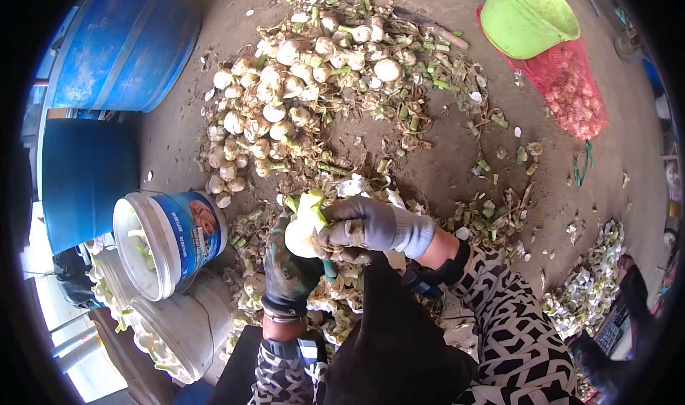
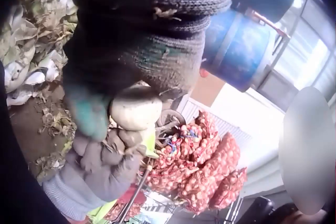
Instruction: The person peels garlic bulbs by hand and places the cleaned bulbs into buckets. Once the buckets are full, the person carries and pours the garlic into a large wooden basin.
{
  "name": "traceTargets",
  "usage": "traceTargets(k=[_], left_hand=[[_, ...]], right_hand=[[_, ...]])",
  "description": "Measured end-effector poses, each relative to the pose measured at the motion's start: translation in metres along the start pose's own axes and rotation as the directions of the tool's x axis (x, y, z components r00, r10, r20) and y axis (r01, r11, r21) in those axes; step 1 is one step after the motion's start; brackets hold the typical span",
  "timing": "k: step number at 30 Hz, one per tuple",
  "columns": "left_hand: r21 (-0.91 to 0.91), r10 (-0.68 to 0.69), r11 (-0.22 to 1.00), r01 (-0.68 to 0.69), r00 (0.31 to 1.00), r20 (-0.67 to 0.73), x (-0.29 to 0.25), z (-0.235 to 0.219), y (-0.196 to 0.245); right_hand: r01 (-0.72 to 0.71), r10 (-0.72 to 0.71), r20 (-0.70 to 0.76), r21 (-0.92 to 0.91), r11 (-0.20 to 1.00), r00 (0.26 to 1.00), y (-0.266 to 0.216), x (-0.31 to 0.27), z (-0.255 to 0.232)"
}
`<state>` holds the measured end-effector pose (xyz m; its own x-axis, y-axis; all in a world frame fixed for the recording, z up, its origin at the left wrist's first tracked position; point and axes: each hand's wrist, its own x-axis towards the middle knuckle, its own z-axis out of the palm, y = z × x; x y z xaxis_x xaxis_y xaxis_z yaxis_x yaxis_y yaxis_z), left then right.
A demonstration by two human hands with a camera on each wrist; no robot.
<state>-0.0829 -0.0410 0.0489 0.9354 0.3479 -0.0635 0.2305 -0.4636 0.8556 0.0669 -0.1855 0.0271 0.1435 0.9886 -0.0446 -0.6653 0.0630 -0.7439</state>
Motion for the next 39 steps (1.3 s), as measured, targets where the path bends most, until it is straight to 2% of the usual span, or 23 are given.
traceTargets(k=[2,4,7,8,10,13,16,17,20,22,23,24,26,28,29,30,31,32,34,35,36,38,39], left_hand=[[0.261,-0.035,0.965,0.027,0.999,0.024,0.003,-0.004,0.000],[0.259,-0.077,0.963,0.070,0.997,0.017,0.005,0.000,-0.007],[0.361,0.160,0.927,-0.100,0.977,-0.142,0.010,0.010,-0.004],[0.154,0.076,0.987,-0.037,0.965,-0.250,0.011,0.015,-0.003],[-0.287,-0.154,0.957,0.038,0.907,-0.393,0.010,0.025,-0.001],[-0.064,0.018,0.997,-0.049,0.909,-0.416,0.007,0.027,0.008],[0.153,0.119,0.987,-0.058,0.897,-0.426,0.008,0.023,0.007],[0.080,0.086,0.995,-0.055,0.887,-0.453,0.009,0.021,0.007],[0.034,0.072,0.997,-0.064,0.885,-0.460,0.009,0.012,0.004],[-0.254,-0.050,0.967,-0.023,0.960,-0.277,0.008,0.002,-0.007],[-0.001,-0.161,0.986,0.165,0.956,-0.244,-0.009,0.005,-0.032],[0.449,0.231,0.885,-0.126,0.955,-0.188,-0.002,0.001,-0.035],[0.272,0.143,0.954,-0.127,0.989,-0.039,0.007,-0.013,-0.010],[0.181,0.085,0.980,-0.087,0.996,0.023,0.020,-0.011,-0.033],[-0.075,-0.232,0.968,0.238,0.970,0.078,0.031,-0.010,-0.036],[-0.292,-0.495,0.792,0.536,0.844,0.206,0.043,-0.012,-0.031],[-0.309,-0.367,0.889,0.339,0.929,-0.037,0.042,-0.005,-0.047],[-0.304,-0.359,0.893,0.333,0.933,-0.031,0.032,-0.003,-0.061],[-0.212,-0.240,0.962,0.175,0.910,-0.339,0.026,-0.014,-0.034],[-0.475,-0.391,0.840,0.262,0.899,-0.195,0.018,-0.014,-0.004],[-0.560,-0.271,0.797,0.226,0.962,0.002,-0.002,-0.014,-0.033],[-0.247,-0.092,0.968,0.035,0.970,-0.223,-0.010,0.003,-0.003],[-0.496,-0.202,0.858,0.137,0.976,-0.079,-0.003,-0.007,0.008]], right_hand=[[0.008,-0.009,0.005,0.048,0.999,1.000,0.009,0.003,-0.006],[0.022,-0.023,0.008,0.096,0.995,1.000,0.013,0.007,-0.011],[-0.042,0.017,-0.176,-0.139,0.989,0.984,0.007,0.009,-0.010],[-0.192,0.156,-0.176,-0.209,0.959,0.972,0.000,0.009,-0.009],[-0.195,0.106,-0.207,-0.479,0.856,0.973,-0.007,0.011,-0.004],[-0.119,-0.068,-0.340,-0.500,0.858,0.938,0.005,0.016,-0.003],[-0.151,-0.009,-0.346,-0.431,0.890,0.938,0.000,0.020,0.003],[0.088,-0.271,-0.291,-0.515,0.853,0.918,0.022,0.025,-0.001],[-0.104,0.023,-0.291,-0.267,0.958,0.956,0.006,0.018,0.005],[-0.062,-0.008,-0.250,-0.269,0.961,0.968,0.007,0.015,0.003],[-0.084,0.052,-0.183,-0.171,0.982,0.982,0.003,0.011,0.004],[-0.114,0.106,-0.110,-0.074,0.991,0.988,0.000,0.009,0.003],[-0.173,0.173,0.055,-0.008,0.985,0.983,0.009,0.003,-0.005],[-0.060,0.050,0.133,0.070,0.996,0.990,0.025,0.007,-0.003],[-0.133,0.068,0.273,0.227,0.965,0.960,0.025,0.005,0.003],[-0.019,-0.015,0.268,0.123,0.992,0.963,0.041,0.008,0.003],[-0.052,0.037,0.193,0.073,0.996,0.981,0.057,0.008,-0.001],[-0.087,0.084,0.112,0.024,0.996,0.990,0.068,0.007,-0.006],[0.026,-0.025,0.012,-0.023,0.999,1.000,0.050,0.015,-0.006],[0.000,0.001,-0.010,0.031,1.000,1.000,0.056,0.016,-0.013],[0.006,-0.006,-0.018,0.036,0.999,1.000,0.057,0.016,-0.013],[0.025,-0.025,-0.002,-0.098,0.995,1.000,0.056,0.014,-0.007],[0.001,0.002,0.016,-0.156,0.988,1.000,0.043,0.015,-0.001]])
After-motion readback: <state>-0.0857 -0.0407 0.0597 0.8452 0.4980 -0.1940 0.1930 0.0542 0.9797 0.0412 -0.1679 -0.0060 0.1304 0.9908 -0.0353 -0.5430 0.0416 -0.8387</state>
